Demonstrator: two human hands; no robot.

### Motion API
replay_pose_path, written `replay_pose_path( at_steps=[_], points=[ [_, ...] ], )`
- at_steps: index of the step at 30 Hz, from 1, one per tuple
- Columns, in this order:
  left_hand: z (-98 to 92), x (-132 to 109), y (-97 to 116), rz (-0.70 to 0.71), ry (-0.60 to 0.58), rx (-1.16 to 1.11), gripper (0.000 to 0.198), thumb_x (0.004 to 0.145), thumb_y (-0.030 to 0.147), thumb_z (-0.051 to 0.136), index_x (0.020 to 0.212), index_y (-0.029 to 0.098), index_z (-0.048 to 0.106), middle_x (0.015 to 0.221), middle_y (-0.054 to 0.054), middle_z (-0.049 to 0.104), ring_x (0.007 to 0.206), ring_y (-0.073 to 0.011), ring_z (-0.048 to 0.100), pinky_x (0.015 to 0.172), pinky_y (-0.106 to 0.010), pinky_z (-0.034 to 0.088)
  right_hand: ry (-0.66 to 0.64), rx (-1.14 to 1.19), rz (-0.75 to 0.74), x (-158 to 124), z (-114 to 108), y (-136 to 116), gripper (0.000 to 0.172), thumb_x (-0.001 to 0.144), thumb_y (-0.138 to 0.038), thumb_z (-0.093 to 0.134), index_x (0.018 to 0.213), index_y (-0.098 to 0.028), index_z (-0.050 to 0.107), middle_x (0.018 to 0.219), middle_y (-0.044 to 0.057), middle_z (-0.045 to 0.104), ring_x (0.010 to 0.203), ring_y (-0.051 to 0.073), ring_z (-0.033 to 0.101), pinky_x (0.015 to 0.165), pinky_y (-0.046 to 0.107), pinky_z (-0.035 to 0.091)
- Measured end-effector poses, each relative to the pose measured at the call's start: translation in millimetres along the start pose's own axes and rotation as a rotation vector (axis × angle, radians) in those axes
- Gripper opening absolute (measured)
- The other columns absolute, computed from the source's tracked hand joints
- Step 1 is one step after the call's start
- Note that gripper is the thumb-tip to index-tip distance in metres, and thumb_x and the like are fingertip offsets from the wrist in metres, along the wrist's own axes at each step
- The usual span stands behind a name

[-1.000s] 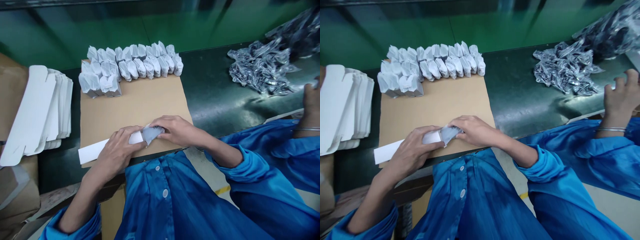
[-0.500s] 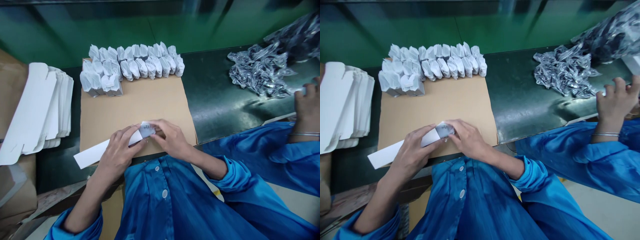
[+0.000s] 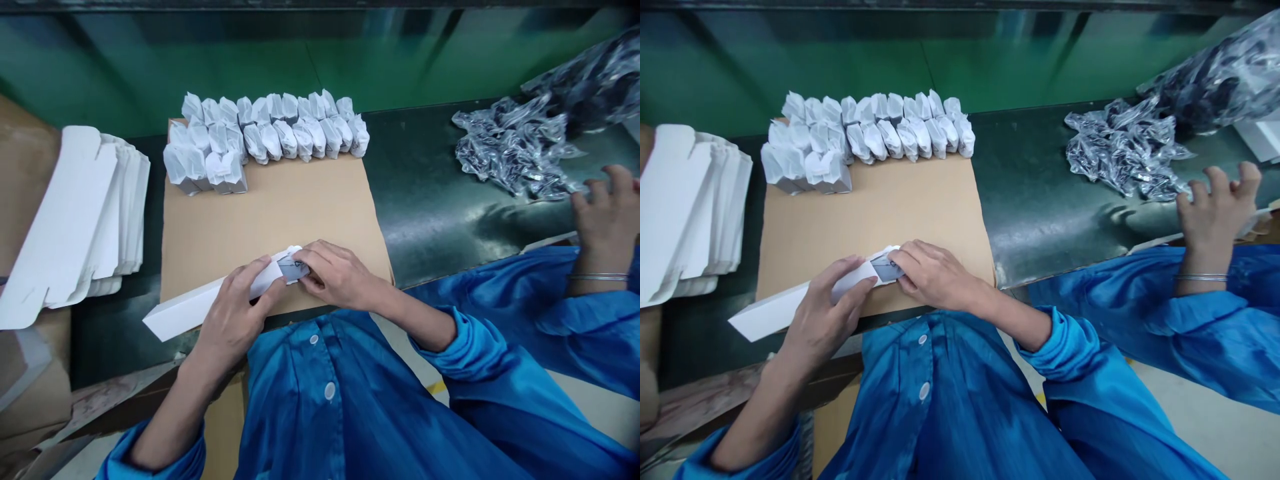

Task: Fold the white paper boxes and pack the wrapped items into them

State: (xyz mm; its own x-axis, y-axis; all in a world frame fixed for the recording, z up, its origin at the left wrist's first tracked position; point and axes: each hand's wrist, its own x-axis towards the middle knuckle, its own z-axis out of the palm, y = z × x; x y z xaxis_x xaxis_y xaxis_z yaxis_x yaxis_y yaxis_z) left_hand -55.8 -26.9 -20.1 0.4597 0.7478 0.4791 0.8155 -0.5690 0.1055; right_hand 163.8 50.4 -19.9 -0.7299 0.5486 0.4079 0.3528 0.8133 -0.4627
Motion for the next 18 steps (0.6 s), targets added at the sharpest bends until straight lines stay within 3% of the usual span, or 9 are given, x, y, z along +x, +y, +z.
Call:
replay_pose_path(
  at_steps=[3, 8, 11, 14, 18],
  points=[
    [1.4, -1, 1, 0.017, 0.030, 0.002, 0.042, 0.087, 0.010, 0.064, 0.127, 0.018, 0.054, 0.131, -0.018, 0.053, 0.124, -0.0286, 0.055, 0.099, -0.044, 0.054, -0.002, 0.024, -0.015, 3, 2, -3, 0.028, 0.089, -0.010, 0.050, 0.115, -0.008, 0.058, 0.105, 0.016, 0.066, 0.098, 0.024, 0.063, 0.084, 0.040, 0.057],
    [0.8, -3, 0, 0.005, 0.032, 0.000, 0.051, 0.084, 0.007, 0.066, 0.132, 0.017, 0.052, 0.134, -0.019, 0.052, 0.126, -0.0298, 0.053, 0.100, -0.044, 0.053, 0.025, 0.220, 0.144, 4, 5, -6, 0.032, 0.089, -0.011, 0.055, 0.120, -0.014, 0.055, 0.115, 0.013, 0.065, 0.110, 0.021, 0.062, 0.095, 0.038, 0.055],
    [1.0, -5, 1, 0.001, 0.051, -0.016, 0.057, 0.084, 0.006, 0.065, 0.137, 0.020, 0.049, 0.138, -0.017, 0.051, 0.129, -0.0289, 0.052, 0.103, -0.043, 0.052, 0.040, 0.200, 0.141, 3, 8, -9, 0.029, 0.090, -0.013, 0.055, 0.120, -0.012, 0.056, 0.116, 0.015, 0.066, 0.113, 0.023, 0.061, 0.097, 0.042, 0.054],
    [2.9, -8, 2, -0.010, 0.067, -0.020, 0.063, 0.085, 0.007, 0.065, 0.142, 0.026, 0.045, 0.140, -0.015, 0.050, 0.130, -0.0272, 0.052, 0.104, -0.044, 0.051, 0.080, 0.329, 0.144, 6, 10, -15, 0.028, 0.093, -0.013, 0.053, 0.121, -0.016, 0.057, 0.118, 0.011, 0.067, 0.116, 0.020, 0.061, 0.101, 0.039, 0.052],
    [5.5, -11, 1, -0.042, 0.060, -0.022, 0.069, 0.087, 0.008, 0.063, 0.148, 0.028, 0.037, 0.142, -0.014, 0.049, 0.133, -0.0261, 0.050, 0.105, -0.043, 0.050, 0.011, 0.465, 0.250, 14, 9, -15, 0.025, 0.091, -0.013, 0.060, 0.115, -0.017, 0.059, 0.114, 0.008, 0.067, 0.105, 0.016, 0.064, 0.093, 0.032, 0.055]
  ],
)
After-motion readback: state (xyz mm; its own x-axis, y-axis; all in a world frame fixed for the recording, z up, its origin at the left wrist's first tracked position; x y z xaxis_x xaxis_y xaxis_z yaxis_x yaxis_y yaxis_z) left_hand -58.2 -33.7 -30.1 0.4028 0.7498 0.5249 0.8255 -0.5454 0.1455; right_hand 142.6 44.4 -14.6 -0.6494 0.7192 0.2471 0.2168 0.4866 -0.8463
